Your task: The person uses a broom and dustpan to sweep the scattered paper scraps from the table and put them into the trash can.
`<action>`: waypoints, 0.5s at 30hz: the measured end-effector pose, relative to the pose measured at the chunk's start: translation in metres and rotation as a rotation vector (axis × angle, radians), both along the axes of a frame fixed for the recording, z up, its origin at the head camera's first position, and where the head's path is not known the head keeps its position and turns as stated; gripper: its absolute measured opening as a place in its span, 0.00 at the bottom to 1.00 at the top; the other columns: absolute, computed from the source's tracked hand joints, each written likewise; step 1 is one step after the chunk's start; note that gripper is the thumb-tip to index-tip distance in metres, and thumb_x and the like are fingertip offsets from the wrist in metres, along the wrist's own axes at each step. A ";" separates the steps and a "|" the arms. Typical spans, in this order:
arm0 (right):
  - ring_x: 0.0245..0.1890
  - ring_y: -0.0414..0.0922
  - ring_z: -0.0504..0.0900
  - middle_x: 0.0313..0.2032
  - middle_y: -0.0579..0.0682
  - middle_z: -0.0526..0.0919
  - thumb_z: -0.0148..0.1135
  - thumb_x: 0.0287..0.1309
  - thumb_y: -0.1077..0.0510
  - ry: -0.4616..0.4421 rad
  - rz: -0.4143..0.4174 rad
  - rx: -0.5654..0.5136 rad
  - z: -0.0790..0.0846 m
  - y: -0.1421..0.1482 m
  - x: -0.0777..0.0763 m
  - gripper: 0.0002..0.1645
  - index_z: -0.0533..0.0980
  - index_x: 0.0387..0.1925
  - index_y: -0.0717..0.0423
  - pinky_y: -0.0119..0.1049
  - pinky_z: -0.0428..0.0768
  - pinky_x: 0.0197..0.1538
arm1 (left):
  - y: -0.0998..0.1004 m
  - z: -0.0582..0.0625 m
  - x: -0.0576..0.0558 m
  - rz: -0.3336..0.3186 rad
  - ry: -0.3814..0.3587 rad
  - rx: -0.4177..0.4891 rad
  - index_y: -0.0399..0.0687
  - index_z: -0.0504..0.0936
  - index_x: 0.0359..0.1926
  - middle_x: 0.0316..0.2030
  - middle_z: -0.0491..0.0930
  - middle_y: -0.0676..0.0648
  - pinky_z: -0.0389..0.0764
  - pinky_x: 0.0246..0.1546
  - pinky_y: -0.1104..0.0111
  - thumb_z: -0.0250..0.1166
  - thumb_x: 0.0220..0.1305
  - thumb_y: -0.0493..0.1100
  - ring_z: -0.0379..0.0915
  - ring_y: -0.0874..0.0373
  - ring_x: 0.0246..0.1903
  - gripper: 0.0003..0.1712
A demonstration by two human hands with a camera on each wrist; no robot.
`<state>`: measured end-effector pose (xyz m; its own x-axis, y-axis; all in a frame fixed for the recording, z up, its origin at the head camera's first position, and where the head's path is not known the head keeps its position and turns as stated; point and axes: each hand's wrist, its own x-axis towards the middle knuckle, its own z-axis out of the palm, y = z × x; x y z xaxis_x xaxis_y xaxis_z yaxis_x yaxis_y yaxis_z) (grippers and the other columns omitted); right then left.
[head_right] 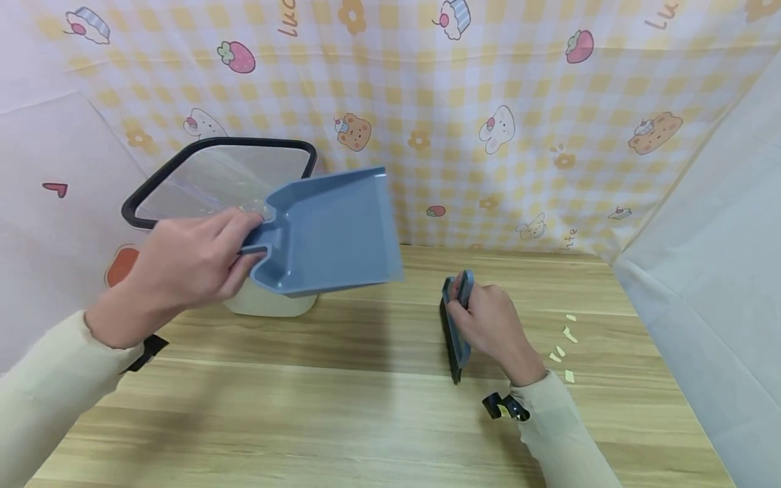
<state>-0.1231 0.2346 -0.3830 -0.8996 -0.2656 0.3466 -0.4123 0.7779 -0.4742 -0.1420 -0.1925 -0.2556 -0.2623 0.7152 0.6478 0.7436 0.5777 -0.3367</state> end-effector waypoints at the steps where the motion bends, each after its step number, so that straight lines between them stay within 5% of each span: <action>1: 0.16 0.38 0.72 0.16 0.38 0.74 0.57 0.69 0.64 -0.001 0.001 0.000 0.000 0.000 0.000 0.05 0.78 0.39 0.54 0.38 0.72 0.26 | 0.003 -0.003 0.000 -0.005 -0.009 -0.002 0.28 0.77 0.48 0.24 0.74 0.41 0.64 0.10 0.62 0.42 0.90 0.57 0.67 0.51 0.13 0.34; 15: 0.16 0.37 0.71 0.15 0.37 0.74 0.57 0.69 0.64 0.009 0.001 -0.004 0.001 -0.001 0.002 0.05 0.79 0.39 0.53 0.37 0.72 0.25 | 0.024 -0.048 0.001 -0.012 -0.108 -0.022 0.30 0.80 0.49 0.30 0.77 0.42 0.71 0.14 0.61 0.39 0.91 0.60 0.72 0.52 0.19 0.37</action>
<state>-0.1213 0.2335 -0.3823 -0.8962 -0.2653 0.3556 -0.4175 0.7756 -0.4734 -0.1406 -0.1688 -0.3034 -0.3216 0.7325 0.6000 0.7829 0.5621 -0.2667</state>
